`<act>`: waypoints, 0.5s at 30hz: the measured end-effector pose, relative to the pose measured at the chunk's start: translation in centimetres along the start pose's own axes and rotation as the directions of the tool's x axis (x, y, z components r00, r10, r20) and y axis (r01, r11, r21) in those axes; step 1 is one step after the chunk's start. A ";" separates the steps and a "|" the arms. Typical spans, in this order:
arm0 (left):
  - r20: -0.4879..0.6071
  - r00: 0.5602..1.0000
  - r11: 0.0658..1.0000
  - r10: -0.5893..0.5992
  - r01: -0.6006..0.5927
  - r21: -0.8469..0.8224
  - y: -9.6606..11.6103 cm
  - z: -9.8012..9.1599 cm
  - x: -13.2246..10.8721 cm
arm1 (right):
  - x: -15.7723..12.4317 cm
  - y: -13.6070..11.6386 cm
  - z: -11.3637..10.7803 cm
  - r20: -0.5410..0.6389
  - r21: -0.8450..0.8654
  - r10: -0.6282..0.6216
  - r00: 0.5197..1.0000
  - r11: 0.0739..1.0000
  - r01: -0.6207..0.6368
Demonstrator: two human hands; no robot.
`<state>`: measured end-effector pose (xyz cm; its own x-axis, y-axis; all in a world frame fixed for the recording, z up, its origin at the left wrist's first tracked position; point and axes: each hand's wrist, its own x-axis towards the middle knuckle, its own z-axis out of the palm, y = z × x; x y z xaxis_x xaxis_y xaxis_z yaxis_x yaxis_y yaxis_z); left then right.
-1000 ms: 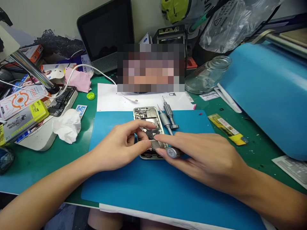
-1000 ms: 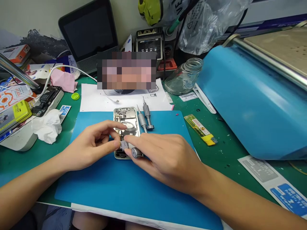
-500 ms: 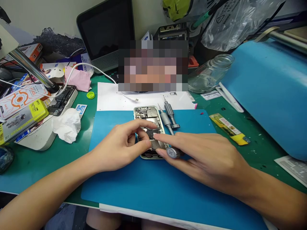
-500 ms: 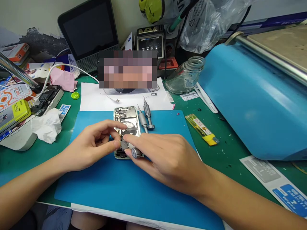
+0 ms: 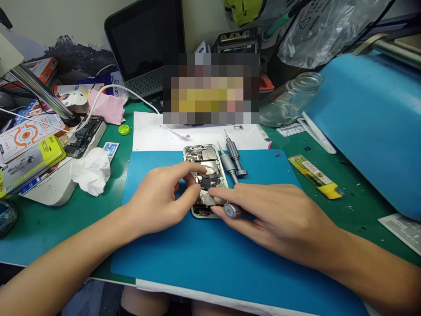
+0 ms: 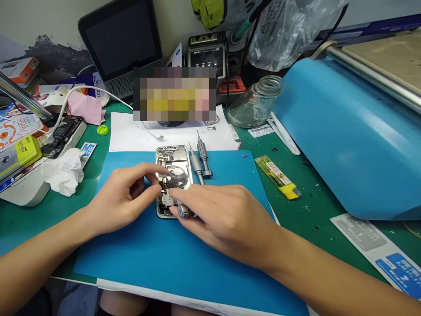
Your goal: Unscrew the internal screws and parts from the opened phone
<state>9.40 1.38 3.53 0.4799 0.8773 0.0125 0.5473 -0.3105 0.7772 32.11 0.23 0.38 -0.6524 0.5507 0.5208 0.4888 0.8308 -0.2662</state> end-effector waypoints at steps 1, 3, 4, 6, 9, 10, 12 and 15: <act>-0.046 0.997 0.991 0.057 -0.051 0.121 -0.1 0.0 0.0 | -0.1 0.0 0.1 0.012 -0.001 0.000 1.000 1.000 0.000; -0.084 0.985 0.937 0.152 -0.117 0.329 -0.2 -0.1 0.0 | -0.1 0.1 0.2 0.037 0.001 0.006 0.999 1.000 -0.006; -0.078 0.982 0.907 0.175 -0.129 0.402 -0.2 -0.2 0.0 | -0.1 0.1 0.3 0.050 0.004 0.012 0.999 1.000 -0.012; -0.042 0.985 0.859 0.166 -0.124 0.497 0.0 -0.5 0.1 | -0.1 0.1 0.4 0.077 0.009 0.029 0.997 1.000 -0.030; 0.056 0.994 0.813 0.088 -0.105 0.573 0.3 -0.9 0.2 | 0.0 0.0 0.6 0.127 0.015 0.061 0.990 0.998 -0.064; 0.096 0.994 0.803 0.061 -0.106 0.587 0.3 -1.0 0.3 | 0.1 0.0 0.6 0.141 0.020 0.070 0.988 0.997 -0.073; 0.170 0.985 0.790 0.023 -0.122 0.601 0.4 -1.0 0.3 | 0.2 -0.1 0.7 0.162 0.036 0.086 0.983 0.995 -0.093; 0.230 0.973 0.787 0.002 -0.143 0.601 0.3 -0.8 0.4 | 0.3 -0.1 0.8 0.182 0.073 0.115 0.977 0.989 -0.130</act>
<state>9.22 1.88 4.29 0.6255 0.7691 -0.1313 0.7737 -0.5896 0.2319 31.35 0.39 -0.09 -0.6861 0.6481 0.3306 0.5256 0.7557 -0.3906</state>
